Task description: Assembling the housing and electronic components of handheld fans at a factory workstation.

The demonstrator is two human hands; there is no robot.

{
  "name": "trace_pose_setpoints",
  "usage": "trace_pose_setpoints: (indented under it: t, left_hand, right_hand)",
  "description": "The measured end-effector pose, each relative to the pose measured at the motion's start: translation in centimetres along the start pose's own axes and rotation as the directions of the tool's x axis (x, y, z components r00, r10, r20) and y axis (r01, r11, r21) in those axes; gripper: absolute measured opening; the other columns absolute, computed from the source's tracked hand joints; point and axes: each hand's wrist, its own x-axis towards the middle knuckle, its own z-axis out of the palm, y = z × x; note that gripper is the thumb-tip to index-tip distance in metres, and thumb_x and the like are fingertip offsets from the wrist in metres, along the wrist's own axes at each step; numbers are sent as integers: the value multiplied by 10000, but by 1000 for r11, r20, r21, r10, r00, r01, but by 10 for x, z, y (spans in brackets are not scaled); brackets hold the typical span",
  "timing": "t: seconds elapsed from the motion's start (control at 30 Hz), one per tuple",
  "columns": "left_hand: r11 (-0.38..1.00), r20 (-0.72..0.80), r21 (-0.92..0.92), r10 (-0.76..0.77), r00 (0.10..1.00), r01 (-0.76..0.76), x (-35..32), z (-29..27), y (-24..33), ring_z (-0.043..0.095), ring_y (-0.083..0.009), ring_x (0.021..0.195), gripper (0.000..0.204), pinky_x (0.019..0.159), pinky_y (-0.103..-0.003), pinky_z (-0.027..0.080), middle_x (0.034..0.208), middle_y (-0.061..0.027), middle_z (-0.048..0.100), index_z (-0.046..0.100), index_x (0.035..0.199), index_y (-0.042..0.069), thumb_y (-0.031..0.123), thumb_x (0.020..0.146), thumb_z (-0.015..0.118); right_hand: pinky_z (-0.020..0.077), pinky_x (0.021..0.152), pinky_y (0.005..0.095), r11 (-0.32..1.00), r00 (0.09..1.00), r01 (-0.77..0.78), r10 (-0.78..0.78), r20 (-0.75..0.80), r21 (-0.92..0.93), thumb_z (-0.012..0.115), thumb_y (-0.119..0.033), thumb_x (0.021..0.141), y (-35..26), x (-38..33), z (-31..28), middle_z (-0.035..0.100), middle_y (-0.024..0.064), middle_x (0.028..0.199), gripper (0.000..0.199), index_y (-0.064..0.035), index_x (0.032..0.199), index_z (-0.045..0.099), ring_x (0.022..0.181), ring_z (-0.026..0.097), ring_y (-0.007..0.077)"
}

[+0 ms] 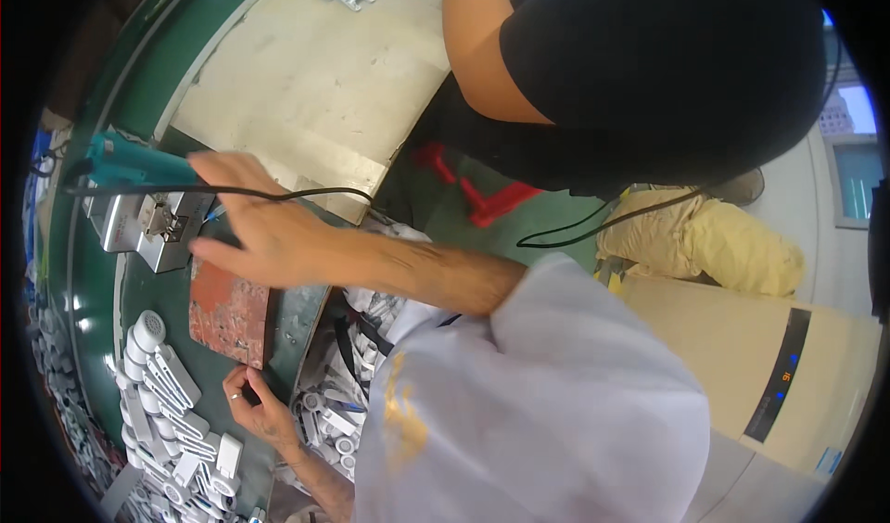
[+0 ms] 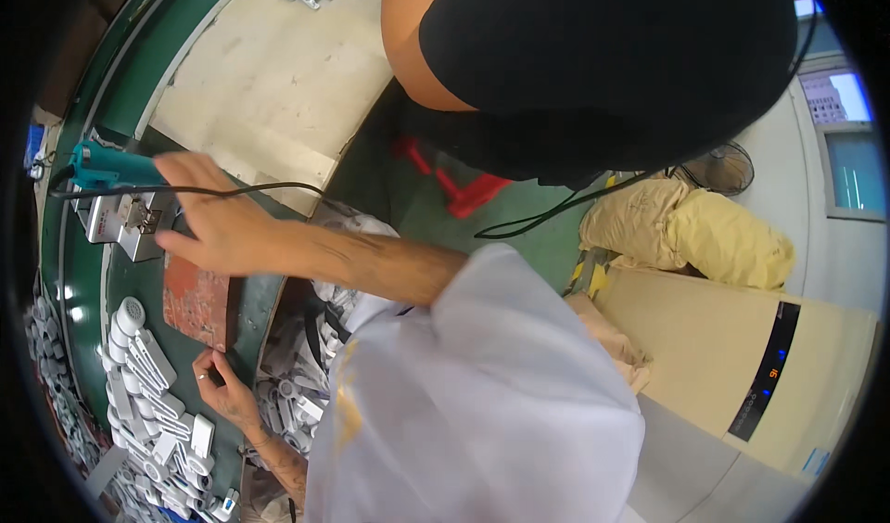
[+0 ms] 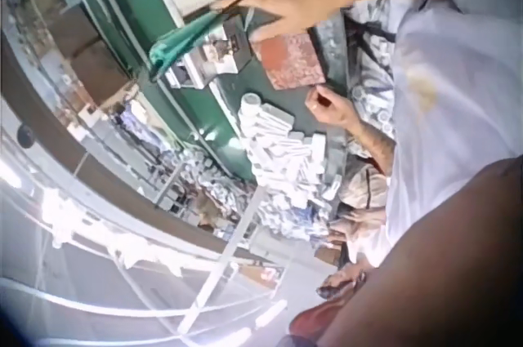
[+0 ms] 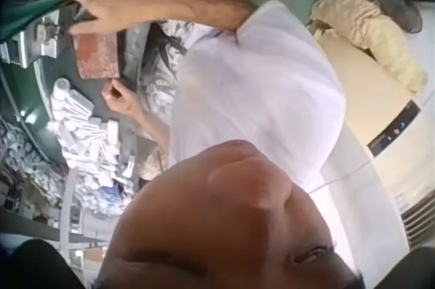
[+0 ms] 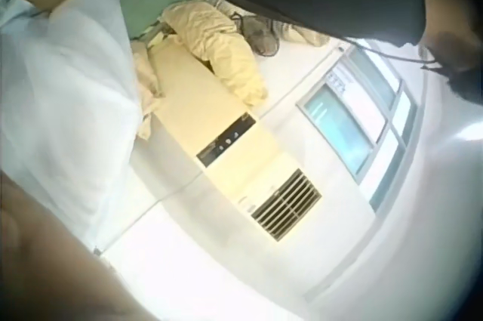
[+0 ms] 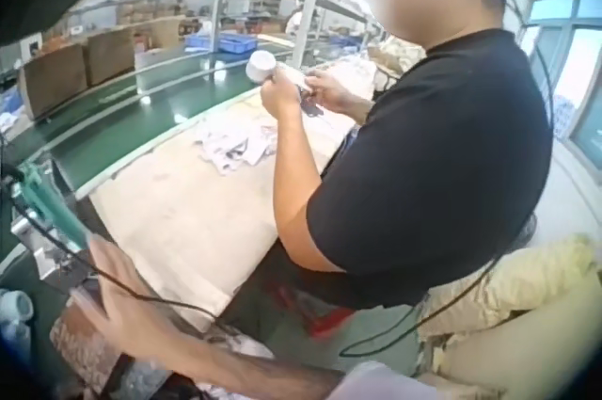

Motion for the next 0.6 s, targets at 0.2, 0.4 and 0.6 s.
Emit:
trace_pose_setpoints:
  t: [0.2, 0.4, 0.6]
  left_hand:
    - [998, 6, 13, 68, 998, -68, 2, -4, 4, 576, -234, 888, 138, 872, -332, 472, 966, -123, 636, 579, 949, -31, 74, 1034, 602]
    - [995, 10, 11, 100, 995, -101, 5, -9, 5, 596, -292, 867, 103, 815, -378, 477, 941, -146, 642, 589, 918, -26, 45, 981, 628]
    - [999, -19, 14, 41, 999, -41, 2, -11, 10, 593, -318, 858, 102, 794, -407, 469, 930, -151, 653, 594, 888, -12, 44, 955, 647]
  right_hand:
    - [554, 889, 349, 958, 885, -259, 185, 427, 121, 684, -136, 997, -58, -96, -130, 741, 148, 1062, 311, 14, 1269, 673, 948, 721, 243]
    - [547, 770, 285, 676, 469, -666, 708, -528, 314, 614, -244, 1056, 25, -144, -233, 678, 68, 1167, 354, -45, 1347, 588, 901, 658, 125]
    - [525, 729, 261, 675, 587, -668, 737, -336, 313, 581, -177, 1063, 30, -137, -189, 641, 61, 1095, 347, -25, 1373, 546, 876, 628, 117]
